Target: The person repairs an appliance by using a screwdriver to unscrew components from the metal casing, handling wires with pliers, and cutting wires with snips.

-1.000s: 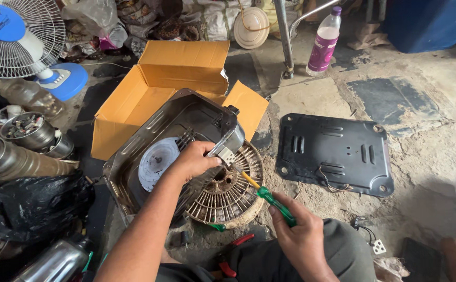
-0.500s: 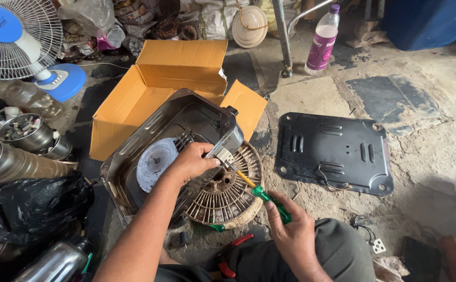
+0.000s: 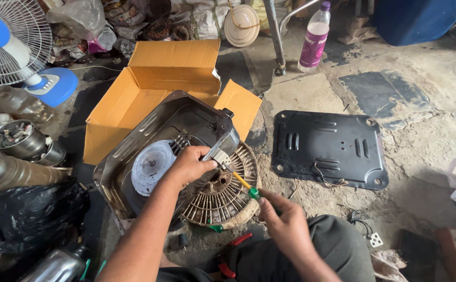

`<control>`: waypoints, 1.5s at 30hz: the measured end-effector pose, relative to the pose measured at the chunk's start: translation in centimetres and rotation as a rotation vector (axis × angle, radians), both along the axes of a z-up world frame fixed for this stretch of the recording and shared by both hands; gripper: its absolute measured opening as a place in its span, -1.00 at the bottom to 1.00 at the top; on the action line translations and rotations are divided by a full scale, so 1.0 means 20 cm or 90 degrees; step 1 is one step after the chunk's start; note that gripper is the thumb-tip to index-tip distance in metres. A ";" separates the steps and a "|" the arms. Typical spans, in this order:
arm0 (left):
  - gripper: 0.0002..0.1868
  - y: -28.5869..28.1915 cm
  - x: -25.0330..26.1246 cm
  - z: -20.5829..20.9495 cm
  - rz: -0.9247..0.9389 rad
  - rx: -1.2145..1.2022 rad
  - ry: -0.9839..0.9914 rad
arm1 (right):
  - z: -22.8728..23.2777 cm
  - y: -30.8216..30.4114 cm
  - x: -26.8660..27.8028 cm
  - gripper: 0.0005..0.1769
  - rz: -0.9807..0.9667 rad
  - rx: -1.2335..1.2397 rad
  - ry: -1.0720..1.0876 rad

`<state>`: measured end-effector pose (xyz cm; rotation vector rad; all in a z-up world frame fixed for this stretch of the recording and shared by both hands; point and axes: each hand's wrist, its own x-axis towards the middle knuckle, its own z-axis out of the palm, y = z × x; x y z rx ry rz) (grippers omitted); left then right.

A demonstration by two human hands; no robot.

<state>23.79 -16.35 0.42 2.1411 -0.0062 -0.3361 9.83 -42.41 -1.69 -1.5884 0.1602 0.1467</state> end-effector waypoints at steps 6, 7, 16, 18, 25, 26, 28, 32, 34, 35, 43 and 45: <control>-0.72 -0.04 -0.02 -0.06 -0.018 0.023 -0.017 | 0.06 -0.08 0.04 -0.68 0.043 -0.230 -0.040; -0.72 -0.05 -0.02 -0.07 -0.023 0.033 -0.032 | 0.03 -0.09 0.06 -0.66 0.048 -0.105 0.023; -0.69 -0.06 -0.02 -0.07 -0.017 0.040 0.001 | -0.18 -0.07 0.10 -0.54 0.142 -0.024 0.042; -0.68 -0.07 -0.02 -0.06 -0.025 0.046 0.001 | -0.15 -0.10 0.14 -0.51 0.136 0.071 0.163; -0.68 -0.07 -0.01 -0.05 -0.042 0.062 -0.029 | -0.12 -0.04 0.14 -0.57 0.117 0.047 0.093; -0.68 -0.07 -0.01 -0.05 -0.052 0.046 -0.045 | -0.11 -0.04 0.13 -0.59 0.123 -0.055 -0.048; -0.71 -0.07 -0.01 -0.05 -0.053 0.070 -0.051 | -0.09 -0.02 0.10 -0.60 0.112 -0.237 -0.212; -0.75 -0.11 -0.05 -0.03 -0.022 0.198 -0.125 | 0.03 -0.01 0.09 -0.55 0.085 -0.293 -0.102; -0.75 -0.09 -0.04 0.00 0.019 0.168 -0.130 | 0.07 -0.05 0.09 -0.55 0.058 -0.206 -0.104; -0.75 -0.08 -0.03 0.00 0.039 0.152 -0.131 | 0.10 -0.09 0.06 -0.57 0.025 -0.176 -0.183; -0.69 0.23 0.03 0.19 0.059 -0.267 -0.046 | 0.25 -0.07 0.01 -0.67 -0.157 -0.262 -0.353; -0.68 0.29 0.01 0.22 0.067 -0.333 -0.045 | 0.28 -0.02 0.02 -0.70 -0.177 -0.221 -0.368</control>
